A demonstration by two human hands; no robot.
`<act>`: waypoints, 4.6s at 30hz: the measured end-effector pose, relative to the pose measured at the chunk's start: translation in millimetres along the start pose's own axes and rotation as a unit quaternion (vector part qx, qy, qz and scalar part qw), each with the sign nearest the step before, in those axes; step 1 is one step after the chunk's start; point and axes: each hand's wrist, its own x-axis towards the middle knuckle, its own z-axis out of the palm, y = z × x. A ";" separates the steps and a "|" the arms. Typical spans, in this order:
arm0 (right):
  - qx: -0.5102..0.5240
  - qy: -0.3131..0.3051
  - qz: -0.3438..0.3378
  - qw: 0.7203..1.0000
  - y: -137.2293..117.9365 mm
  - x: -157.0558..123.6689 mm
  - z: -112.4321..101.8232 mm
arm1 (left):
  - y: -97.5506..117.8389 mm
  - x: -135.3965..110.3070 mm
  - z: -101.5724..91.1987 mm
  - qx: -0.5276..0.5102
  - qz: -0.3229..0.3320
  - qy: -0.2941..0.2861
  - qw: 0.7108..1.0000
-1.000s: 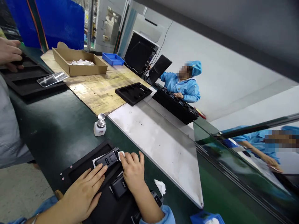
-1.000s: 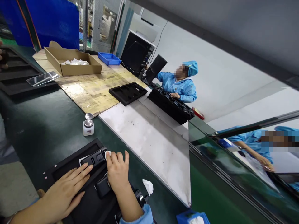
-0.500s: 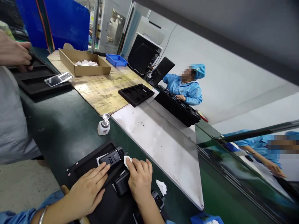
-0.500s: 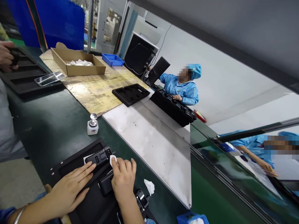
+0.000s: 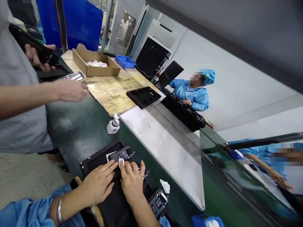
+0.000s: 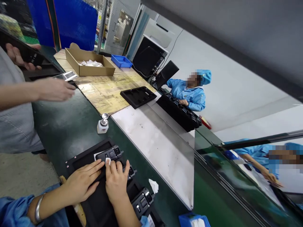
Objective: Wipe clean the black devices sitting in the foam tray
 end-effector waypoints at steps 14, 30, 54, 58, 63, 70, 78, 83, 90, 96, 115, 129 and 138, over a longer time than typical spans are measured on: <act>-0.093 0.099 0.153 0.979 39.4 -81.5 -40.5 | 24.4 -4.0 7.0 -0.030 0.095 -0.018 0.995; -0.177 -0.053 0.149 0.971 22.7 -31.1 -19.6 | 40.2 3.8 7.9 -0.024 0.099 -0.157 0.982; -0.106 -0.012 0.163 0.981 -29.4 -44.8 -14.5 | 30.9 -5.8 17.1 -0.032 0.133 -0.071 0.988; -0.119 -0.045 0.156 0.980 -27.9 -51.5 -18.6 | 32.8 -5.1 14.8 -0.037 0.118 -0.082 0.989; -0.147 -0.066 0.188 0.969 -28.7 -68.5 -31.0 | 32.9 -4.4 14.1 -0.043 0.120 -0.083 0.988; -0.203 0.012 0.287 0.936 -2.1 -117.6 -64.9 | 37.0 -5.2 8.9 -0.043 0.141 -0.070 0.987; -0.212 -0.040 0.292 0.932 32.4 -111.3 -52.3 | 90.0 2.9 31.2 -0.092 0.250 -0.179 0.947; -0.224 -0.076 0.287 0.928 36.7 -105.9 -46.4 | 89.1 4.0 34.7 -0.084 0.237 -0.208 0.945; -0.270 -0.103 0.309 0.906 34.8 -120.5 -52.7 | 92.5 7.6 27.9 -0.074 0.217 -0.251 0.940; -0.260 -0.076 0.367 0.890 28.1 -146.0 -63.9 | 91.3 7.0 29.0 -0.076 0.214 -0.252 0.941; -0.190 -0.090 0.326 0.922 -15.2 -163.4 -64.6 | 91.5 9.7 24.6 -0.045 0.224 -0.230 0.946; -0.202 -0.072 0.402 0.890 -16.7 -208.6 -80.7 | 157.2 7.9 54.7 -0.078 0.331 -0.251 0.906; -0.222 -0.100 0.414 0.877 -18.6 -234.3 -82.5 | 156.5 8.5 56.6 -0.081 0.325 -0.263 0.905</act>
